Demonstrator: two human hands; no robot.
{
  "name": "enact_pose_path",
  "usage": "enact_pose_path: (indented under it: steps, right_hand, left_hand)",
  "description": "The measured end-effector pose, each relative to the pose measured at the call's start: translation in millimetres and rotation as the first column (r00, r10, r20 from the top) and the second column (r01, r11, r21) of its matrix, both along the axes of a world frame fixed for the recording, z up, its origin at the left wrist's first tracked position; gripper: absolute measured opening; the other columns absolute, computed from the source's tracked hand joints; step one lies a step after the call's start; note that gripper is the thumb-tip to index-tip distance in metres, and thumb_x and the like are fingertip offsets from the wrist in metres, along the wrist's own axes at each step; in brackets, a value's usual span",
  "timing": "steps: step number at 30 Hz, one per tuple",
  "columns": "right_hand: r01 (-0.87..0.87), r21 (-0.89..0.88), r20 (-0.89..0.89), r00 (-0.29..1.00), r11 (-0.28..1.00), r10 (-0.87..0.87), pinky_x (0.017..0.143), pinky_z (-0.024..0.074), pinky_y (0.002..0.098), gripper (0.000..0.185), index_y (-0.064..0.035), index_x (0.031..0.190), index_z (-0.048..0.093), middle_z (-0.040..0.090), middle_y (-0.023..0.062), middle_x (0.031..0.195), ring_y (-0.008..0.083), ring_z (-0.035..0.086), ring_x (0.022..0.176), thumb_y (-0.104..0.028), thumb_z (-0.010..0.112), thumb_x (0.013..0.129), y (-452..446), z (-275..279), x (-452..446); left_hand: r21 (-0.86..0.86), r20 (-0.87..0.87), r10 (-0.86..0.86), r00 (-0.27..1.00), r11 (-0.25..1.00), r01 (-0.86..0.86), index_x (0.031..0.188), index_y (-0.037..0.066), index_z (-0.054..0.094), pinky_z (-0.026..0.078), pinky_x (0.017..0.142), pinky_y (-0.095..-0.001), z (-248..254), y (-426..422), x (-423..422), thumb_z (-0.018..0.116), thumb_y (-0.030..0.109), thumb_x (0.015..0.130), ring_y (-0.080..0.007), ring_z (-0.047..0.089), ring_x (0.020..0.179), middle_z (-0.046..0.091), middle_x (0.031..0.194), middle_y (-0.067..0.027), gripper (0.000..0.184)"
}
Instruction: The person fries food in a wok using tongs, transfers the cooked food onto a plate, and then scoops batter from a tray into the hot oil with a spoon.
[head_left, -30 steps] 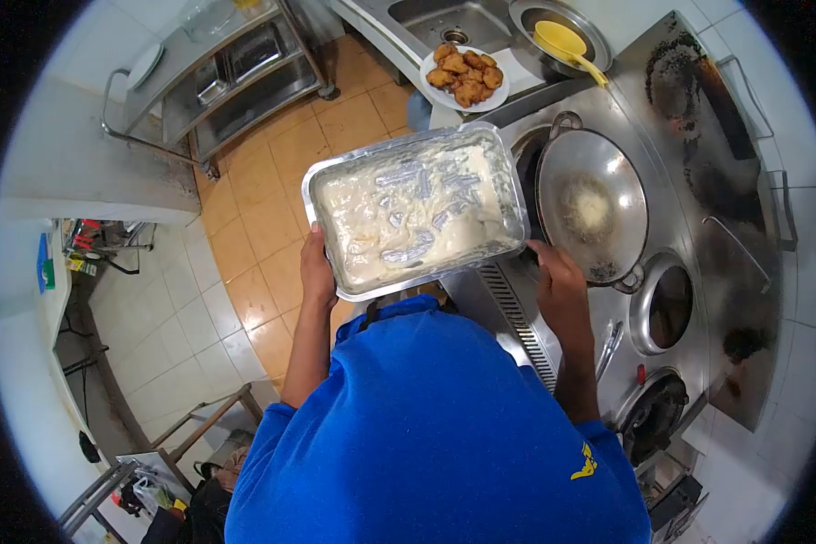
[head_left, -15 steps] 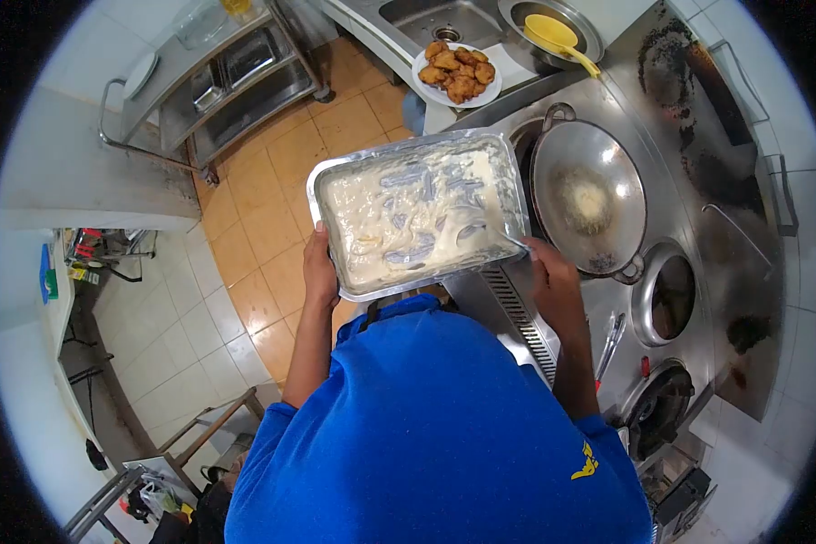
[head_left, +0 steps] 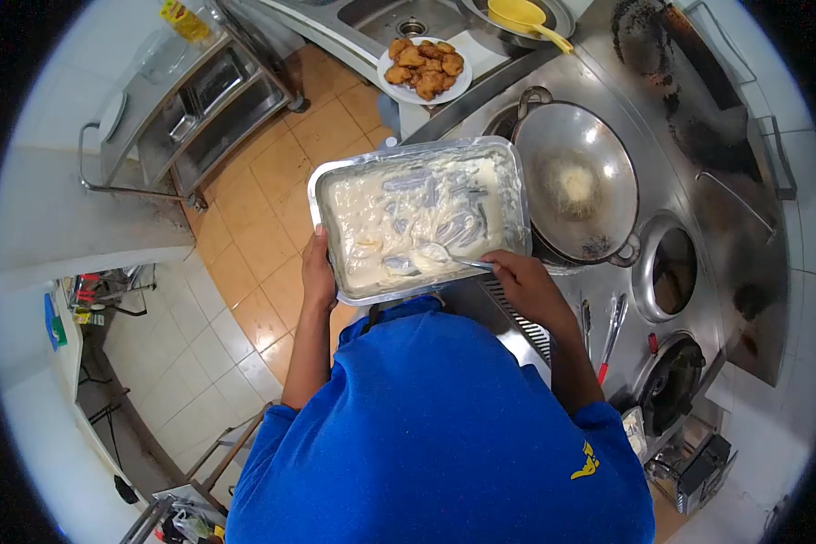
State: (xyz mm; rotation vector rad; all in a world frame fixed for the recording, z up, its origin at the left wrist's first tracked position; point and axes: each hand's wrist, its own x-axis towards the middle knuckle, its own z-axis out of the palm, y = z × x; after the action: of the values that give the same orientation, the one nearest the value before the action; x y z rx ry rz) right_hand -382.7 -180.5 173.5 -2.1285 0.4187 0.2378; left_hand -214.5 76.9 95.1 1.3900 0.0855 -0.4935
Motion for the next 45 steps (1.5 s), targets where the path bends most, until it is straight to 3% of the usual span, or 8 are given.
enact_pose_path:
  steps: [5, 14, 17, 36, 40, 43, 44, 45]
  right_hand:
    - [-0.029, 0.148, 0.171, 0.985, 0.989, 0.003, 0.066, 0.0433, 0.0289, 0.023, 0.0015, 0.102, 0.061, 0.062, 0.0089, 0.079, 0.0144, 0.053, 0.069, -0.01, 0.046, 0.089, 8.7, -37.3, 7.9]
    - [0.1, 0.454, 0.085, 0.984, 0.885, -0.154, 0.05, 0.0308, 0.0205, 0.024, -0.0026, 0.106, 0.061, 0.046, -0.0051, 0.065, 0.0033, 0.038, 0.056, -0.012, 0.045, 0.09, 0.1, -30.8, 5.4]
    - [0.294, 0.626, -0.054, 0.941, 0.723, -0.335, 0.046, 0.0257, 0.0197, 0.025, -0.0026, 0.11, 0.058, 0.037, -0.0072, 0.061, 0.0023, 0.032, 0.051, -0.013, 0.045, 0.091, -12.6, -2.3, -12.4]
    - [0.399, 0.805, 0.092, 0.647, 0.439, -0.757, 0.045, 0.0272, 0.0198, 0.03, -0.0012, 0.118, 0.052, 0.034, -0.0061, 0.059, 0.0044, 0.03, 0.047, -0.018, 0.046, 0.093, -42.7, 31.3, -61.3]
    - [0.403, 0.811, 0.184, 0.513, 0.424, -0.839, 0.045, 0.0258, 0.0185, 0.032, -0.0021, 0.122, 0.049, 0.033, -0.0058, 0.06, 0.0039, 0.028, 0.048, -0.016, 0.046, 0.093, -82.3, 30.1, -86.4]
    - [0.601, 0.635, 0.286, 0.401, 0.485, -0.87, 0.046, 0.0258, 0.0166, 0.029, -0.0046, 0.119, 0.052, 0.04, -0.0055, 0.064, 0.0026, 0.031, 0.051, -0.013, 0.044, 0.093, -116.2, 6.4, -96.7]
    - [0.738, 0.374, 0.412, 0.41, 0.561, -0.814, 0.052, 0.0379, 0.0219, 0.027, -0.0039, 0.116, 0.055, 0.057, 0.0037, 0.074, 0.0118, 0.049, 0.057, -0.01, 0.042, 0.093, -132.7, -14.3, -101.8]
    - [0.807, 0.101, 0.561, 0.436, 0.581, -0.703, 0.055, 0.0396, 0.0237, 0.027, -0.0029, 0.116, 0.055, 0.058, 0.0059, 0.075, 0.0132, 0.051, 0.06, -0.011, 0.042, 0.093, -141.7, -34.5, -100.9]
  left_hand:
    - [-0.009, -0.016, -0.032, 0.999, 0.999, 0.032, 0.121, -0.005, 0.049, 0.045, 0.086, -0.0292, 4.0, -0.3, 7.2, 0.035, 0.038, 0.097, -0.0188, 0.058, 0.098, 0.057, 0.112, -0.0147, 0.051]
    - [-0.034, -0.062, 0.019, 0.998, 0.999, -0.022, 0.124, -0.005, 0.046, 0.044, 0.089, -0.0296, -8.6, 0.2, 0.6, 0.036, 0.039, 0.097, -0.0199, 0.056, 0.103, 0.054, 0.118, -0.015, 0.053]
    - [-0.044, -0.054, 0.037, 0.998, 0.998, -0.039, 0.126, -0.003, 0.044, 0.044, 0.091, -0.0326, -22.8, 1.2, -2.0, 0.036, 0.041, 0.096, -0.0223, 0.055, 0.106, 0.053, 0.12, -0.0164, 0.053]
    - [-0.194, -0.111, 0.049, 0.993, 0.979, -0.07, 0.126, -0.004, 0.043, 0.045, 0.09, -0.0316, -21.5, -1.6, -6.4, 0.037, 0.039, 0.097, -0.0212, 0.056, 0.105, 0.053, 0.12, -0.0156, 0.052]
    - [-0.227, -0.078, 0.071, 0.994, 0.97, -0.087, 0.127, -0.004, 0.041, 0.045, 0.09, -0.0328, -17.2, -7.4, -13.1, 0.034, 0.039, 0.097, -0.0226, 0.055, 0.105, 0.053, 0.119, -0.0164, 0.053]
    - [-0.233, -0.048, 0.083, 0.995, 0.968, -0.092, 0.127, -0.003, 0.041, 0.045, 0.091, -0.0338, -25.4, -7.8, -16.9, 0.032, 0.038, 0.098, -0.023, 0.055, 0.106, 0.053, 0.12, -0.0168, 0.051]
    - [-0.209, -0.065, 0.115, 0.991, 0.97, -0.126, 0.128, -0.002, 0.041, 0.044, 0.093, -0.0348, -29.0, -8.7, -17.7, 0.029, 0.036, 0.099, -0.0236, 0.055, 0.107, 0.052, 0.122, -0.017, 0.05]
    - [-0.217, -0.06, 0.12, 0.991, 0.967, -0.13, 0.128, -0.002, 0.041, 0.044, 0.093, -0.0349, -29.4, -10.8, -19.6, 0.029, 0.036, 0.099, -0.0239, 0.055, 0.107, 0.052, 0.122, -0.017, 0.05]
